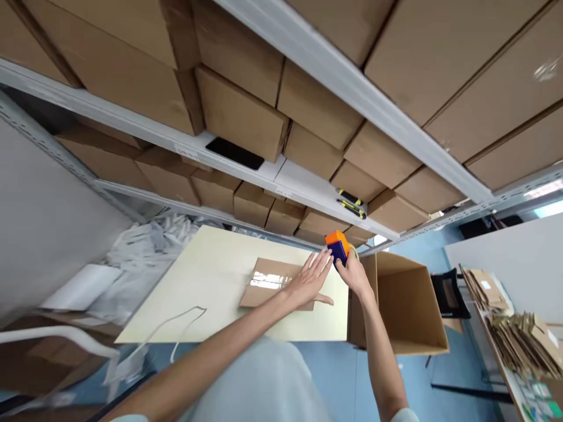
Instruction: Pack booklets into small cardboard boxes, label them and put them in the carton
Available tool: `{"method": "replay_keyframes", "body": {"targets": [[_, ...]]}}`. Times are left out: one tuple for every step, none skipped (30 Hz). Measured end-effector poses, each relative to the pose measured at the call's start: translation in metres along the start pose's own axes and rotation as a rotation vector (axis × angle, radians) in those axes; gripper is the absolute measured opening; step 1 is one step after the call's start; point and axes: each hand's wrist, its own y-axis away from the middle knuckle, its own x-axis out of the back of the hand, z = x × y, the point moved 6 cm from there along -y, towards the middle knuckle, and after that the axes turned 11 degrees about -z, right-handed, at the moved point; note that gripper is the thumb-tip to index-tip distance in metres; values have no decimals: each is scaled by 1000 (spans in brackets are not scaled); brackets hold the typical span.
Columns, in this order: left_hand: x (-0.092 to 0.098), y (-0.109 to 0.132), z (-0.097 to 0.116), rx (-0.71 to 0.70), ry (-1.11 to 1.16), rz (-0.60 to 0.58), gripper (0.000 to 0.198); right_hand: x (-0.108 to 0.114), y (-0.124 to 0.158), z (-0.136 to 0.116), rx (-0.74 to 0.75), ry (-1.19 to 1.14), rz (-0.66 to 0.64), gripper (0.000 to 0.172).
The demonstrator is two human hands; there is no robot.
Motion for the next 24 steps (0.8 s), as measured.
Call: {"method": "replay_keyframes", "body": {"targets": [[16,-8,-9,23,-13,49,139,14,-7,-18,73,18,22,49],[33,-14,-21,52,-29,96,136,26,-16,-35,141,45,43,50],[49,-21,-33,86,-47,136,133,38,-25,-52,202,77,67,51],[66,-28,-46,121,-66,166,130,49,-36,-70,256,109,93,51],[82,-34,-60,160,-82,186,127,59,-47,-87,299,139,116,51],[97,-41,-72,204,-95,197,124,69,-59,-103,326,171,131,50],[111,-47,-84,249,-102,198,120,77,-71,-119,340,207,138,49],[123,-52,-94,291,-106,190,115,85,-82,-134,345,245,140,47],[134,-55,-101,325,-106,179,110,92,-92,-148,345,281,137,45],[142,-57,-105,346,-106,168,104,98,-101,-160,340,313,131,43],[148,-56,-106,352,-106,163,97,103,-108,-171,336,337,126,42],[152,-53,-104,346,-108,163,92,108,-114,-180,332,353,120,40],[153,-47,-100,335,-109,166,87,112,-120,-188,330,362,112,39],[152,-39,-96,328,-110,170,83,115,-124,-194,327,368,102,38],[149,-29,-92,327,-107,172,81,117,-128,-198,322,374,91,37],[144,-19,-88,336,-100,167,79,118,-131,-201,316,381,81,36],[139,-8,-86,351,-90,161,78,119,-134,-202,311,386,74,35],[133,3,-84,367,-79,156,77,119,-137,-203,307,390,70,34],[128,14,-83,383,-68,154,76,119,-140,-204,303,392,68,33],[123,23,-82,397,-56,154,75,118,-143,-203,298,392,67,34],[119,31,-81,409,-42,153,73,115,-146,-200,292,390,68,35],[115,39,-81,420,-27,151,72,112,-149,-197,283,385,69,37],[112,45,-80,433,-10,144,71,108,-153,-192,273,379,69,39],[108,51,-80,446,9,136,70,102,-156,-185,262,371,69,42]]}}
